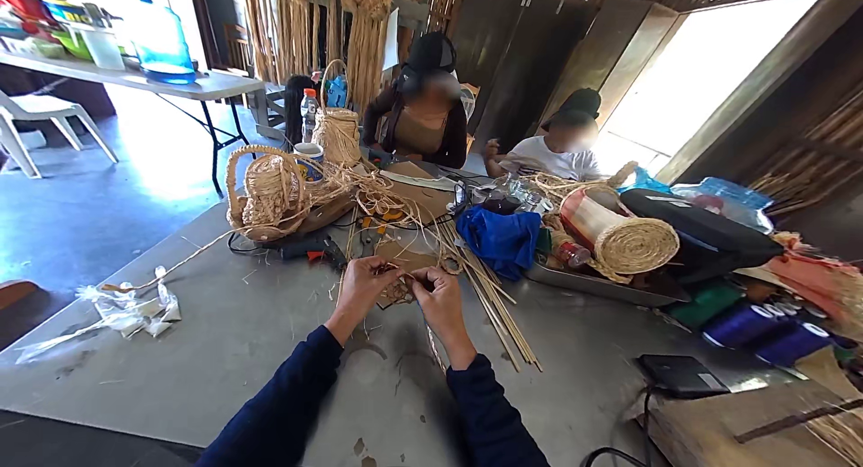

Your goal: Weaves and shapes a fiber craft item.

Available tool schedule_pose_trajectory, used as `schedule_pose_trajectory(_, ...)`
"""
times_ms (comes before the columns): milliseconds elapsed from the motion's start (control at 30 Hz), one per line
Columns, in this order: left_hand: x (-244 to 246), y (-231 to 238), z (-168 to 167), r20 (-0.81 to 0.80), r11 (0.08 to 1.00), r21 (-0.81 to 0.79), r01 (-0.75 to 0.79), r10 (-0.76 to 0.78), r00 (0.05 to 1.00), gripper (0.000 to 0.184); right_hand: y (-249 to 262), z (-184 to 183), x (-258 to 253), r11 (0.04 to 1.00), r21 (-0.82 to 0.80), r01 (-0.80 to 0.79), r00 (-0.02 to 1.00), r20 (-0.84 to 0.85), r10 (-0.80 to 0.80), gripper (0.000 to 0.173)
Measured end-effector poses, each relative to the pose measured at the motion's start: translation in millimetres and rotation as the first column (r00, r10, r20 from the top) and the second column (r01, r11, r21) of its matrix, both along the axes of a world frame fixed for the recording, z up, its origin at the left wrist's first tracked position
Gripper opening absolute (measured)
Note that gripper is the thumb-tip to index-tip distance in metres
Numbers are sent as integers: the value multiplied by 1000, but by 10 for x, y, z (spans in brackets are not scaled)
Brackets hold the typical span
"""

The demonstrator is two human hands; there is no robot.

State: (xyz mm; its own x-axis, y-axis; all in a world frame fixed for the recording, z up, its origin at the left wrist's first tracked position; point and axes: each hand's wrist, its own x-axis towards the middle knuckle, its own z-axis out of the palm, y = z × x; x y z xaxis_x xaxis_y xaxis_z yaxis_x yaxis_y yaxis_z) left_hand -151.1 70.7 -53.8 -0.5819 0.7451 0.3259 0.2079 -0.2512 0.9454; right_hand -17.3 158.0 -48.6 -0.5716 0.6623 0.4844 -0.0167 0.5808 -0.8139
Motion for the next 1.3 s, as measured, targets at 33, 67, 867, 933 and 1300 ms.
schedule_pose_trajectory(33, 3, 0, -8, -3, 1000, 4, -4, 4, 1000, 10, -4, -2, -2, 1000, -7, -7, 1000, -1, 7, 12)
schedule_pose_trajectory(67, 5, 0, -19, -8, 1000, 11, -9, 9, 1000, 9, -8, -3, -4, 1000, -17, -16, 1000, -1, 16, 12)
schedule_pose_trajectory(867, 68, -78, 153, -11, 976, -89, 198, -200, 980, 16, 200, 126, 173, 991, -85, -105, 992, 59, 110, 7)
schedule_pose_trajectory(933, 72, -80, 154, -52, 972, -136, 190, -199, 979, 16, 201, 130, 179, 984, -132, -118, 992, 38, 124, 8)
schedule_pose_trajectory(1300, 38, -65, 133, -186, 961, -256, 108, -158, 970, 11, 195, 185, 219, 985, -111, -133, 984, 103, 145, 6)
